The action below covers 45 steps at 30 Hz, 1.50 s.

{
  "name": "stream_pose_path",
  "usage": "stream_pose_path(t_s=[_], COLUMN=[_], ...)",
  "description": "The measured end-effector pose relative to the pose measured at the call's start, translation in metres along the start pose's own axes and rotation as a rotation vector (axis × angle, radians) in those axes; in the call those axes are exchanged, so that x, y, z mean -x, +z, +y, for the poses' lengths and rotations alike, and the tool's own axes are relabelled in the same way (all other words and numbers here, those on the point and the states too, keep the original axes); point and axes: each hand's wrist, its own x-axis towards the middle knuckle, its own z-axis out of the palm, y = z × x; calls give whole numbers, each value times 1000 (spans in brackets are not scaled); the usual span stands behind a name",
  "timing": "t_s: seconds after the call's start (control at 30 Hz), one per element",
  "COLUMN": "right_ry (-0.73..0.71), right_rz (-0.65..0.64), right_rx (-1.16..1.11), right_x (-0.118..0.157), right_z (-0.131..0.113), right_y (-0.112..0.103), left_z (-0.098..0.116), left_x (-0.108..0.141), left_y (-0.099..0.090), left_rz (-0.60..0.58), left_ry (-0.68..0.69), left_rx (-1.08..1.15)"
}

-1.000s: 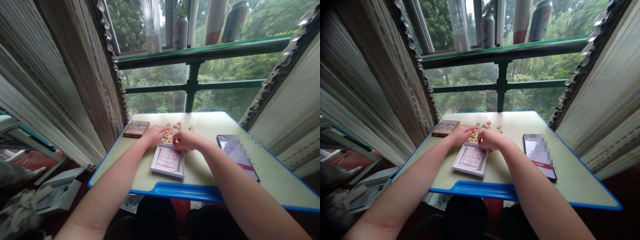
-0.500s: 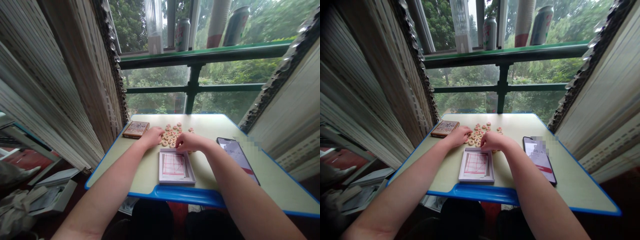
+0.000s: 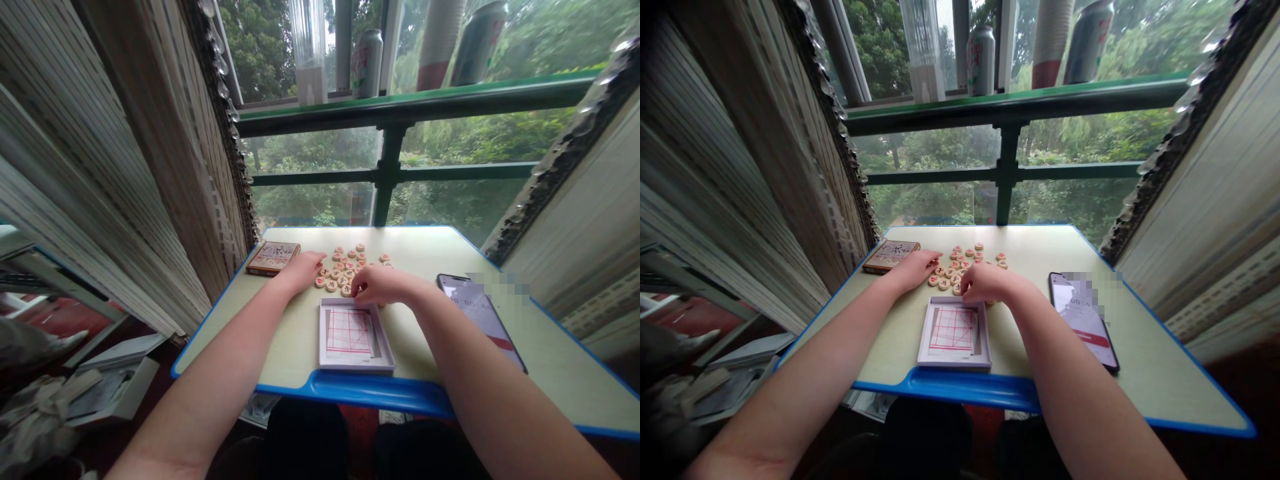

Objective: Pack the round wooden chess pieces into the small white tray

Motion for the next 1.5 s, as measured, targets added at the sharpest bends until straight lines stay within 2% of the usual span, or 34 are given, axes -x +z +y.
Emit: stream_pose_path(t_s=[0.13, 0.27, 0.33, 0.43, 0.53, 0.8, 1.17, 1.33, 1.5], right_ry=[6, -2, -6, 5, 24, 31, 10, -2, -29], right_rz=[-8, -9, -7, -18, -28, -37, -28, -4, 17], right_rx=[-3, -11, -11, -13, -23, 0, 46, 65, 63], right_x=[-1, -2, -3, -4, -5, -4, -7, -2, -2], right_z=[1, 4, 5, 7, 7, 6, 7, 0, -2], right_y=[1, 3, 4, 5, 6, 5, 6, 4, 4], left_z=[7, 20, 29, 40, 45, 39, 30, 31, 29], left_x=[4, 14, 22, 34, 39, 31, 30, 30, 29], left_y=[-9, -33, -46, -59, -58, -45, -47, -48, -47], left_rz=[12, 77, -42, -359, -488, -488, -560, -512, -509], left_ry=[-67, -76, -6, 150, 214, 233, 199, 126, 115], left_rx=[28, 156, 261, 371, 314, 177, 232, 293, 312])
